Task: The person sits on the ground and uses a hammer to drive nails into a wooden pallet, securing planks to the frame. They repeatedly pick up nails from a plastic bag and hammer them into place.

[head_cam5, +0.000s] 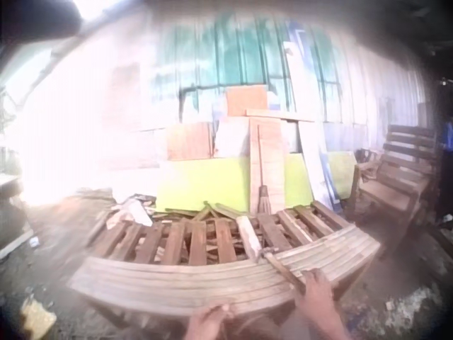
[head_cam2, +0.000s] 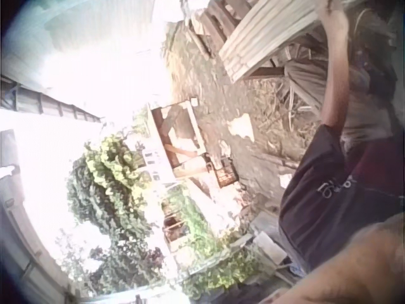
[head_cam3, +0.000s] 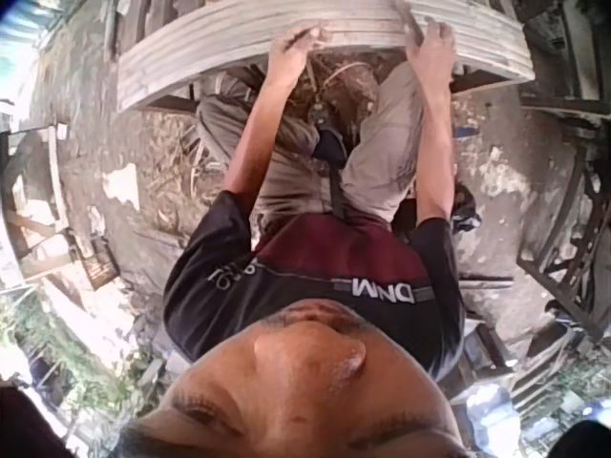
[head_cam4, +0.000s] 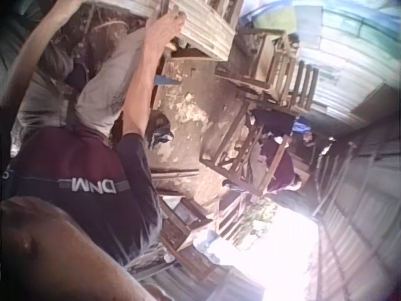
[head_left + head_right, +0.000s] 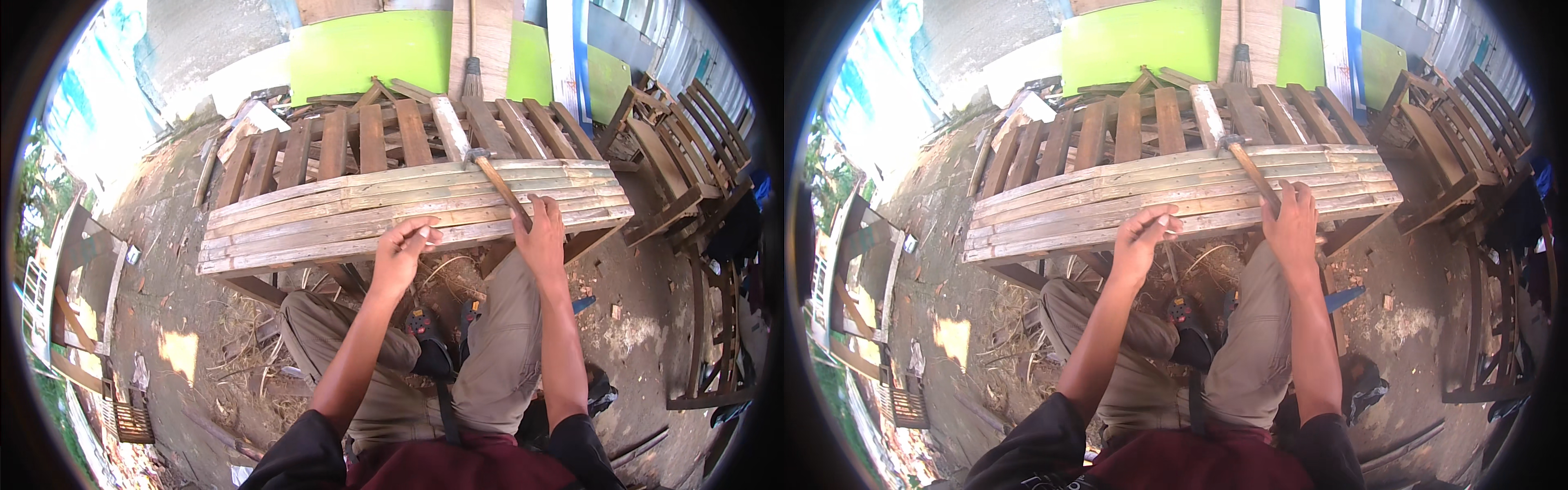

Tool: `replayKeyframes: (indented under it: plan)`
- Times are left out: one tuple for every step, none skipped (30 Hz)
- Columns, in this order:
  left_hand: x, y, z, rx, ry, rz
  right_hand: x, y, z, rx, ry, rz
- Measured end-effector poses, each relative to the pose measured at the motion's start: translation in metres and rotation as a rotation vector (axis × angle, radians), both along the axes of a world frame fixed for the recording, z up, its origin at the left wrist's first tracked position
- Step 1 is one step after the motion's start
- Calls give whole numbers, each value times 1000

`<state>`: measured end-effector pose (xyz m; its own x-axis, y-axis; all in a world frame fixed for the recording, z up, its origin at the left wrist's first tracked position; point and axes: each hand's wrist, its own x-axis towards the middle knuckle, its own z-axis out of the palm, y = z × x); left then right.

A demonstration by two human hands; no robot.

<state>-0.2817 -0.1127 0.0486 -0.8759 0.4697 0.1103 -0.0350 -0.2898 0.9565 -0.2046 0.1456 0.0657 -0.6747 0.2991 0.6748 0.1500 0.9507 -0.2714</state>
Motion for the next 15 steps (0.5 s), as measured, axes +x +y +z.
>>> replayKeyframes:
  plan:
    - [-18, -8, -1, -13, 27, 38, -9, 6, -9, -1, -64, -27]
    - [-33, -16, -1, 11, -7, 73, -16, 9, -17, -3, -128, -59]
    - [-49, -27, 0, -33, 1, 124, -24, 10, -20, -6, -189, -86]
    - [-65, -35, 1, -76, 9, 172, -27, 11, -22, -8, -200, -92]
    - [-82, -40, 1, -130, 60, 219, -27, 12, -23, -6, -212, -102]
    - [-98, -48, 2, -190, 110, 272, -28, 10, -26, -8, -224, -107]
    - [-114, -52, 2, -250, 160, 323, -29, 10, -30, 14, -202, -91]
    - [-129, -53, 2, -340, 245, 358, -31, 10, -31, 18, -196, -90]
    - [-143, -54, 2, -433, 326, 392, -31, 8, -31, 19, -194, -87]
    - [-156, -56, 2, -528, 408, 425, -32, 6, -31, 20, -192, -84]
    - [-167, -52, 2, -520, 406, 414, -33, 7, -32, 32, -212, -89]
    - [-173, -50, -1, -537, 371, 422, -34, 8, -35, 31, -207, -101]
    - [-178, -49, -4, -554, 335, 431, -36, 10, -41, 30, -202, -113]
    - [-181, -44, -8, -567, 298, 430, -35, 14, -45, 31, -201, -134]
    - [-184, -41, -13, -571, 296, 435, -36, 19, -48, -34, -212, -130]
